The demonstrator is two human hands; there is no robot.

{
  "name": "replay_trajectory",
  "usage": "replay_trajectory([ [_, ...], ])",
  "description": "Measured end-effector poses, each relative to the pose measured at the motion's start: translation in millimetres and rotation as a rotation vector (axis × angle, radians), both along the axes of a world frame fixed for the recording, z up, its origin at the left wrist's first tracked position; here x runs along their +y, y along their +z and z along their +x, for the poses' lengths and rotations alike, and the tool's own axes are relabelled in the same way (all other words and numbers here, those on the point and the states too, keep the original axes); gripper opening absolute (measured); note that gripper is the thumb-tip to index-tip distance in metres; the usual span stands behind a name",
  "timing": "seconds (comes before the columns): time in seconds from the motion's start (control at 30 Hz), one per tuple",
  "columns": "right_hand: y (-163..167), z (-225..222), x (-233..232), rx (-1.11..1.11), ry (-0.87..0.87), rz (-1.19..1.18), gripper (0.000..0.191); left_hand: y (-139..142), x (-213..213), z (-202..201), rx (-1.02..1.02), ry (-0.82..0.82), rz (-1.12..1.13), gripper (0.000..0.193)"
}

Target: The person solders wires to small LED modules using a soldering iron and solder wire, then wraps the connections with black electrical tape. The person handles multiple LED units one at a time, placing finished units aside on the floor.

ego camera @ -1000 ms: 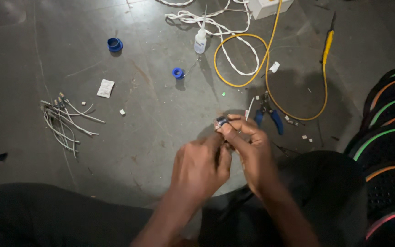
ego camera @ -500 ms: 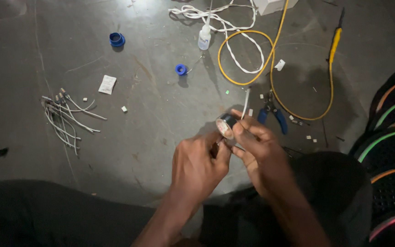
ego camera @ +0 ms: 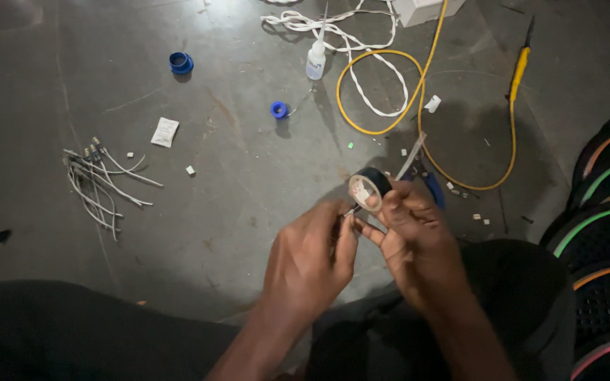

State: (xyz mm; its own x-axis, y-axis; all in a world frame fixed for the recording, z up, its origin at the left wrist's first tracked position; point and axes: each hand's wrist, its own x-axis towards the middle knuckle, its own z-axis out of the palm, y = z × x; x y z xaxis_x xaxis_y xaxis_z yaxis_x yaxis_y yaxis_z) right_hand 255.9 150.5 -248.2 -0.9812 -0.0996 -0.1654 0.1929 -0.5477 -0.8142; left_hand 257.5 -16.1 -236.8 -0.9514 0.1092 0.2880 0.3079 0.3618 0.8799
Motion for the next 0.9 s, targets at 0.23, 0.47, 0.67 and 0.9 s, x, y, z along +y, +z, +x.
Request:
replay_trajectory([
  [0.23,5,0,-7,-0.019,0.021,0.127,0.026,2,1,-1,-0.014,0.005,0.003,0.015],
  [0.47,11,0,-13,-0.025,0.044,0.147,0.032,5,1,-2,-0.033,0.084,0.024,0.014],
  [0.67,10,4,-22,-0.053,0.026,0.113,0.036,10,-5,-9,-0.183,0.142,0.075,0.009],
  [0.9,-1,11,-17,-0.014,-0.022,0.270,0.016,20,-20,-19,-0.337,0.162,0.083,0.013],
])
